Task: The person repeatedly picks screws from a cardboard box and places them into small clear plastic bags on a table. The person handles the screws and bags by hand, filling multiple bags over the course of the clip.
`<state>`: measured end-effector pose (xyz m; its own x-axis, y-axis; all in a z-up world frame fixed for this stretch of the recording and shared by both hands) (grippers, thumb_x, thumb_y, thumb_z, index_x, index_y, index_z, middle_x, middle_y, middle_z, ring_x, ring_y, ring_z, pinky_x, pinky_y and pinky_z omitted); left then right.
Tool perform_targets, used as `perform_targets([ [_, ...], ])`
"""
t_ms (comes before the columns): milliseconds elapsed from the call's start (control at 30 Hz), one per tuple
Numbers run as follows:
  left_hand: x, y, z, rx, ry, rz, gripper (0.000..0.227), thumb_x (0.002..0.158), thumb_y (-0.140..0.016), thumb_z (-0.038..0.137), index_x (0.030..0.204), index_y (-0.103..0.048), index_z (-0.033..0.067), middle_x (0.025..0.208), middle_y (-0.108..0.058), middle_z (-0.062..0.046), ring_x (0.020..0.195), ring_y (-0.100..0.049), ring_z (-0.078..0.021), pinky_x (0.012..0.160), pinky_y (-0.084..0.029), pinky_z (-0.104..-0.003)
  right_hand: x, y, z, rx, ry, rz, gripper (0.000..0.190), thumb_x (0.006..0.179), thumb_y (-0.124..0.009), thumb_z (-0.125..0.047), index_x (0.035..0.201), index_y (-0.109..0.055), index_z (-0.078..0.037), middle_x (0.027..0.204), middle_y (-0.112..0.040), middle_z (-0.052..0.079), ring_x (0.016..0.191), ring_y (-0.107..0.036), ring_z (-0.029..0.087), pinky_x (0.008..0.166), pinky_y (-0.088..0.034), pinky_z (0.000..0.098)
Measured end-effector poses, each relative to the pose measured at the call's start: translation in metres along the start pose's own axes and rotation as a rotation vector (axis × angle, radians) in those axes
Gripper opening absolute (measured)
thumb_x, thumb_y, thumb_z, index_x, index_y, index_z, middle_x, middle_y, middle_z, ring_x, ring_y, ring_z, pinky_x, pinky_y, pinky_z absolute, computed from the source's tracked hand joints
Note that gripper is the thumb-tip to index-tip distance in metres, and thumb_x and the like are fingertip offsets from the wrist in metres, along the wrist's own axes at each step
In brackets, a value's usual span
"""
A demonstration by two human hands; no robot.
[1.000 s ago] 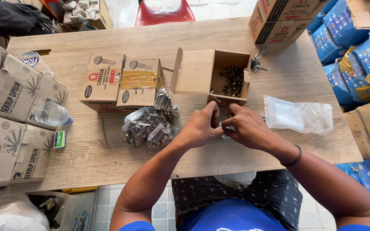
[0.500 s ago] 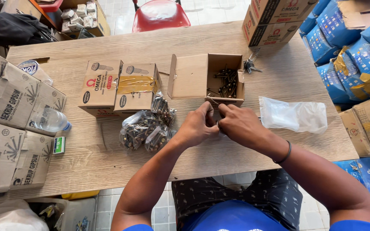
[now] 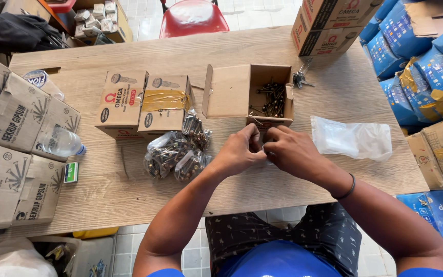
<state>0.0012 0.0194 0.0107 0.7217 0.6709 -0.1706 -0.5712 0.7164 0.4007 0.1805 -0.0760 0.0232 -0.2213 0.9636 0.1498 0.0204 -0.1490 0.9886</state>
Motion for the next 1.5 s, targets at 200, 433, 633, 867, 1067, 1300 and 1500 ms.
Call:
perform_targets([
  [200, -0.002, -0.002, -0.002, -0.012, 0.009, -0.008, 0.036, 0.083, -0.088, 0.031, 0.098, -0.057, 0.0188, 0.088, -0.082, -0.005, 0.089, -0.08, -0.0283, 0.079, -0.061, -0.042, -0.007, -0.023, 0.007, 0.068, -0.043, -0.12, 0.009, 0.094, -0.078, -0.039, 0.101, -0.081, -0.036, 0.104, -0.07, -0.001, 0.103, -0.075, 0.032, 0.074, -0.066, 0.0521],
  [433, 0.001, 0.004, -0.001, -0.041, -0.008, -0.005, 0.038, 0.08, -0.089, 0.032, 0.097, -0.057, 0.0189, 0.087, -0.081, -0.006, 0.083, -0.077, -0.0269, 0.076, -0.059, -0.041, -0.001, 0.025, 0.012, 0.062, 0.072, -0.129, 0.004, 0.095, -0.08, -0.036, 0.098, -0.078, -0.035, 0.104, -0.071, -0.004, 0.102, -0.077, 0.028, 0.075, -0.066, 0.0456],
  [633, -0.003, 0.003, -0.001, -0.086, 0.006, -0.019, 0.032, 0.081, -0.084, 0.026, 0.094, -0.056, 0.0183, 0.084, -0.08, -0.007, 0.078, -0.077, -0.0239, 0.074, -0.059, -0.039, 0.069, 0.114, 0.039, 0.233, 0.186, 0.113, 0.014, 0.092, -0.087, -0.021, 0.1, -0.078, -0.015, 0.092, -0.078, 0.011, 0.098, -0.079, 0.039, 0.082, -0.063, 0.0568],
  [867, -0.005, 0.007, 0.004, -0.077, 0.001, -0.026, 0.03, 0.081, -0.08, 0.025, 0.103, -0.061, 0.0181, 0.075, -0.073, -0.006, 0.069, -0.077, -0.0224, 0.072, -0.059, -0.036, 0.177, -0.048, 0.107, -0.26, -0.089, -0.027, 0.02, 0.099, -0.068, -0.022, 0.084, -0.08, -0.023, 0.079, -0.08, 0.004, 0.083, -0.082, 0.033, 0.067, -0.064, 0.0512],
  [1067, -0.02, 0.015, 0.028, -0.029, -0.004, -0.014, 0.036, 0.086, -0.081, 0.032, 0.112, -0.063, 0.0153, 0.081, -0.077, -0.009, 0.074, -0.078, -0.0269, 0.075, -0.059, -0.038, 0.197, -0.089, 0.111, -0.402, -0.104, -0.117, 0.021, 0.095, -0.066, -0.015, 0.083, -0.083, -0.017, 0.078, -0.078, 0.009, 0.079, -0.08, 0.036, 0.056, -0.06, 0.0519],
  [1300, -0.018, 0.006, 0.021, 0.193, -0.056, 0.049, 0.019, 0.092, -0.081, 0.034, 0.105, -0.077, 0.0197, 0.079, -0.081, -0.003, 0.084, -0.082, -0.0302, 0.08, -0.063, -0.042, 0.178, -0.048, 0.09, -0.493, -0.032, -0.14, 0.024, 0.102, -0.064, -0.019, 0.098, -0.086, -0.011, 0.096, -0.077, 0.012, 0.099, -0.075, 0.034, 0.061, -0.062, 0.0471],
  [1500, -0.016, 0.01, 0.016, 0.194, 0.003, -0.018, 0.021, 0.088, -0.086, 0.035, 0.105, -0.082, 0.0236, 0.086, -0.084, 0.0, 0.09, -0.083, -0.0262, 0.083, -0.065, -0.041, 0.163, 0.01, 0.079, -0.128, -0.112, -0.134, 0.026, 0.103, -0.063, -0.022, 0.109, -0.088, -0.017, 0.106, -0.077, 0.012, 0.11, -0.076, 0.038, 0.084, -0.068, 0.0545],
])
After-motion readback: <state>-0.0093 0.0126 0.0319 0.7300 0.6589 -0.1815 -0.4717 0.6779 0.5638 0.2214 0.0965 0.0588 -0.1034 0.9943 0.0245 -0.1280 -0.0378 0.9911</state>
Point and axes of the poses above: each hand's wrist, its own x-axis towards the middle knuckle, its own y-axis out of the back of the hand, z = x × y, the point moved 2 cm from there along x, towards the middle knuckle
